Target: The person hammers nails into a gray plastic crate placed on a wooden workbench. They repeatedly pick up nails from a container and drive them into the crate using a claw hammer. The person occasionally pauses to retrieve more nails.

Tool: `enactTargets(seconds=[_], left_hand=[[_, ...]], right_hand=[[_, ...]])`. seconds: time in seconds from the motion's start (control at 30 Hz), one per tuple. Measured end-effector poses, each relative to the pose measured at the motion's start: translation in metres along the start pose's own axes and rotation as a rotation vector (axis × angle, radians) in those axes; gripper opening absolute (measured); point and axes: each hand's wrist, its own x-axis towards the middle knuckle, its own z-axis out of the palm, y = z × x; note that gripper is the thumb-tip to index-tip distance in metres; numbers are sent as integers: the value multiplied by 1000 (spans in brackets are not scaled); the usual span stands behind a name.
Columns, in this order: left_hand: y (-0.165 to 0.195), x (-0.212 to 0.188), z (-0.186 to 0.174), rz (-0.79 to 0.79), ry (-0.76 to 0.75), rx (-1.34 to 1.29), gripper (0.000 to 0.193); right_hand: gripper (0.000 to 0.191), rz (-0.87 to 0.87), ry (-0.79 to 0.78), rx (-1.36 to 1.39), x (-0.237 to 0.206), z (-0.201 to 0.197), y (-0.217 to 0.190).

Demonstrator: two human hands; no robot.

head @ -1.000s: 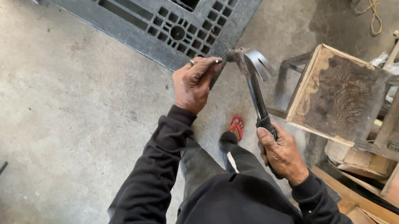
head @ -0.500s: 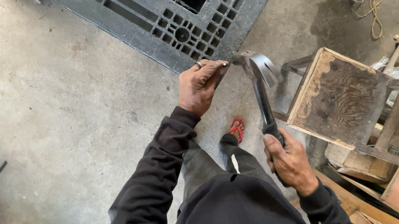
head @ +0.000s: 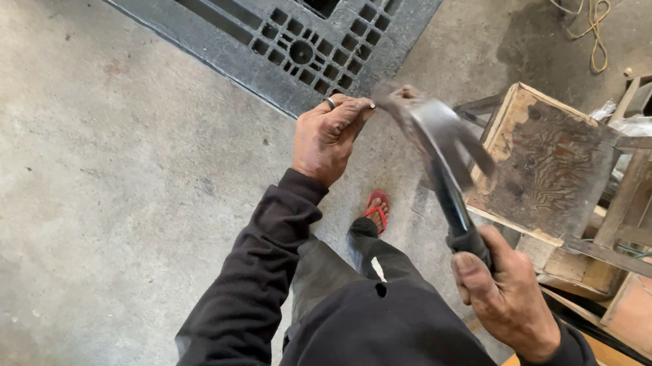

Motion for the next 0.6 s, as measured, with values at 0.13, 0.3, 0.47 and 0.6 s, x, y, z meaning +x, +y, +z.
enactTargets(seconds=[0.13,0.3,0.47,0.6], left_hand=[[-2,0,4,7,29,-12,17],[-3,1,4,-15,61,10,16],[-3,1,5,-15,53,-17,15],[0,1,3,-2,48,-2,14]], right_hand=[[45,-21,10,-32,8,3,-5],[46,168,43,-62,12,-3,-16],[48,-149,33,172,8,-3,-10],[52,222,-9,13,13,-2,-2]])
